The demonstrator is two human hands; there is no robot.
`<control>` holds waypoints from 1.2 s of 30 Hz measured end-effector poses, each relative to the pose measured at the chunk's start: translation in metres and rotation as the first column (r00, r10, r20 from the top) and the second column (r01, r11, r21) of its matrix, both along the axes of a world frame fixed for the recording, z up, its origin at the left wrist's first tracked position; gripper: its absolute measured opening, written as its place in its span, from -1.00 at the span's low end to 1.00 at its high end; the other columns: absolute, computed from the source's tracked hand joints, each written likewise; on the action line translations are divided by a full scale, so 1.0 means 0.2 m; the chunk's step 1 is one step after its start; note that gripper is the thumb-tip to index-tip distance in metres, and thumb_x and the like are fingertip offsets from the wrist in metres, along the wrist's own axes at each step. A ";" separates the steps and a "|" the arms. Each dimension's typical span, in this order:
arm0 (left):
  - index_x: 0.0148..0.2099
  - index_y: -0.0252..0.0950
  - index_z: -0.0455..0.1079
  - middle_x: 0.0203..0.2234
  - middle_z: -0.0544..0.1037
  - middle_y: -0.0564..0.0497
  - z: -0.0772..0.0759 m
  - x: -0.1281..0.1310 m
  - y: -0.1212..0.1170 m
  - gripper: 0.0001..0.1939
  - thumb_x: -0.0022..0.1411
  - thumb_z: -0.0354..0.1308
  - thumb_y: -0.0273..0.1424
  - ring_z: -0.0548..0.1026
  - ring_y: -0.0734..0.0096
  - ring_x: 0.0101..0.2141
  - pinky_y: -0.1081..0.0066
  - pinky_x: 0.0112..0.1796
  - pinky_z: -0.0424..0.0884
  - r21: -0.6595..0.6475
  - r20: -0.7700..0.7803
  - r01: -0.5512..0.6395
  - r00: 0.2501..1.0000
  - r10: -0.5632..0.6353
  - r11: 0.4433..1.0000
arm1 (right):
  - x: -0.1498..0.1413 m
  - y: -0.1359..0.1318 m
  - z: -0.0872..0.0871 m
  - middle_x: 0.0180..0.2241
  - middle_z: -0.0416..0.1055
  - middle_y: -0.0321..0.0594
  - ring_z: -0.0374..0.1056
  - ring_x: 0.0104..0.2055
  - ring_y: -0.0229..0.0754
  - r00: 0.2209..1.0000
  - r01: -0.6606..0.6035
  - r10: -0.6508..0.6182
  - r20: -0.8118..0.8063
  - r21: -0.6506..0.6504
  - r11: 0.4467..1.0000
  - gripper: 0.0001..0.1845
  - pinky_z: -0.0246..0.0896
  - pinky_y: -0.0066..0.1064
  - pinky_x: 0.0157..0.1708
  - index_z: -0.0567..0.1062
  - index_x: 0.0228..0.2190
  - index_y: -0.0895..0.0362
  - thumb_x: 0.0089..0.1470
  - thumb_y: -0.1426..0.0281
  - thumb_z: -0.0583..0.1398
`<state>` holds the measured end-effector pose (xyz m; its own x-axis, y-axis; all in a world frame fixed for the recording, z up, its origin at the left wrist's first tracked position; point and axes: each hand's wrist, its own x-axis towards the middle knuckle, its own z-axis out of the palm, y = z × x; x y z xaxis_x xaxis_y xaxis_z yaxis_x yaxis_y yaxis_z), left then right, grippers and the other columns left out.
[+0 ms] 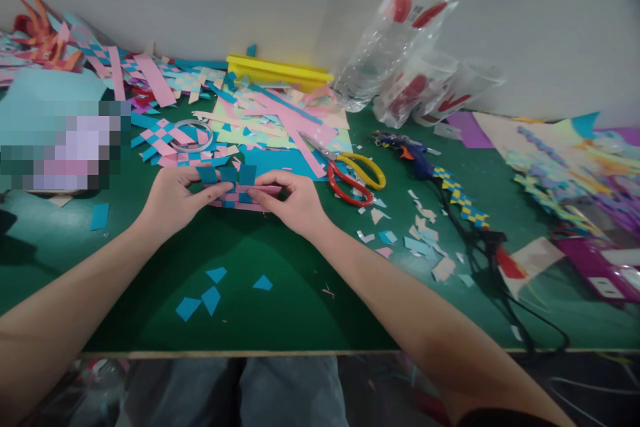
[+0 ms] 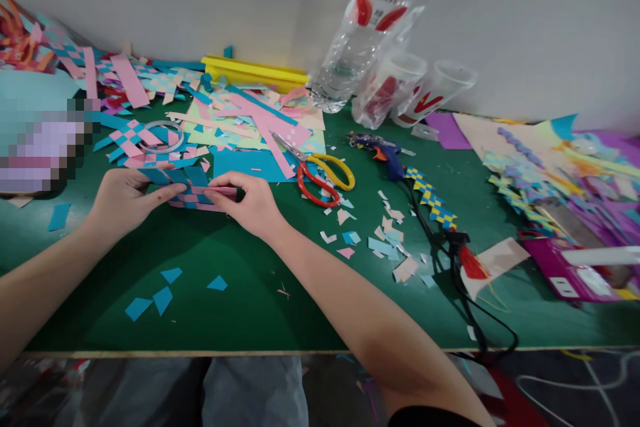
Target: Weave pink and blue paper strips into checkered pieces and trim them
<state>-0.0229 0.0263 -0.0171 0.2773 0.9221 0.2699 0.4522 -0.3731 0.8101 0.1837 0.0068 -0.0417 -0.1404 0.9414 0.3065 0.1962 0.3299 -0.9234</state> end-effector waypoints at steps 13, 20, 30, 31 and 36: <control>-0.47 -0.27 0.57 -0.57 0.60 0.00 0.00 0.02 -0.01 -0.69 0.01 0.32 -0.11 0.53 0.28 -0.52 0.35 -0.47 0.46 -0.042 -0.014 -0.050 0.999 0.049 0.998 | 0.00 0.00 -0.01 -0.37 0.56 -0.29 0.47 -0.35 -0.26 0.998 -0.067 0.067 0.003 0.020 0.998 -0.86 0.38 -0.41 -0.31 0.57 -0.36 0.10 0.01 0.31 0.32; -0.43 -0.24 0.58 -0.59 0.58 0.04 0.01 0.00 -0.01 -0.69 0.01 0.29 -0.08 0.48 0.34 -0.55 0.42 -0.53 0.36 -0.065 -0.055 -0.095 0.994 0.092 0.993 | 0.01 0.00 0.00 -0.39 0.56 -0.29 0.46 -0.36 -0.27 0.997 -0.005 0.001 0.079 0.052 0.999 -0.89 0.37 -0.42 -0.35 0.60 -0.35 0.08 0.07 0.32 0.28; -0.42 -0.21 0.58 -0.61 0.56 0.08 0.02 0.00 -0.01 -0.76 0.06 0.30 -0.15 0.48 0.36 -0.57 0.43 -0.53 0.36 -0.028 -0.039 -0.123 0.992 0.122 0.992 | 0.01 0.01 -0.02 -0.42 0.56 -0.31 0.44 -0.39 -0.28 0.986 0.007 -0.020 0.164 0.082 0.997 -0.93 0.31 -0.44 -0.36 0.58 -0.37 0.10 0.05 0.38 0.28; -0.40 -0.21 0.59 -0.58 0.58 0.07 0.02 0.00 -0.02 -0.77 0.06 0.30 -0.15 0.50 0.35 -0.56 0.42 -0.52 0.39 -0.037 -0.035 -0.123 0.992 0.122 0.992 | 0.02 0.01 -0.02 -0.43 0.56 -0.32 0.43 -0.40 -0.28 0.983 0.007 -0.022 0.182 0.082 0.997 -0.94 0.30 -0.44 -0.38 0.58 -0.37 0.09 0.05 0.39 0.28; -0.38 -0.19 0.59 -0.60 0.57 0.07 0.01 -0.01 -0.01 -0.75 0.07 0.29 -0.12 0.50 0.33 -0.55 0.41 -0.52 0.39 -0.017 -0.060 -0.151 0.987 0.150 0.988 | 0.02 0.01 -0.02 -0.42 0.55 -0.32 0.41 -0.40 -0.27 0.963 0.004 -0.033 0.268 0.109 0.994 -0.93 0.27 -0.44 -0.36 0.57 -0.36 0.08 0.06 0.37 0.27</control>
<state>-0.0244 0.0234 -0.0149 0.1499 0.9599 0.2368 0.5487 -0.2800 0.7877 0.1877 0.0096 -0.0456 -0.2140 0.9088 0.3582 0.4395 0.4171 -0.7955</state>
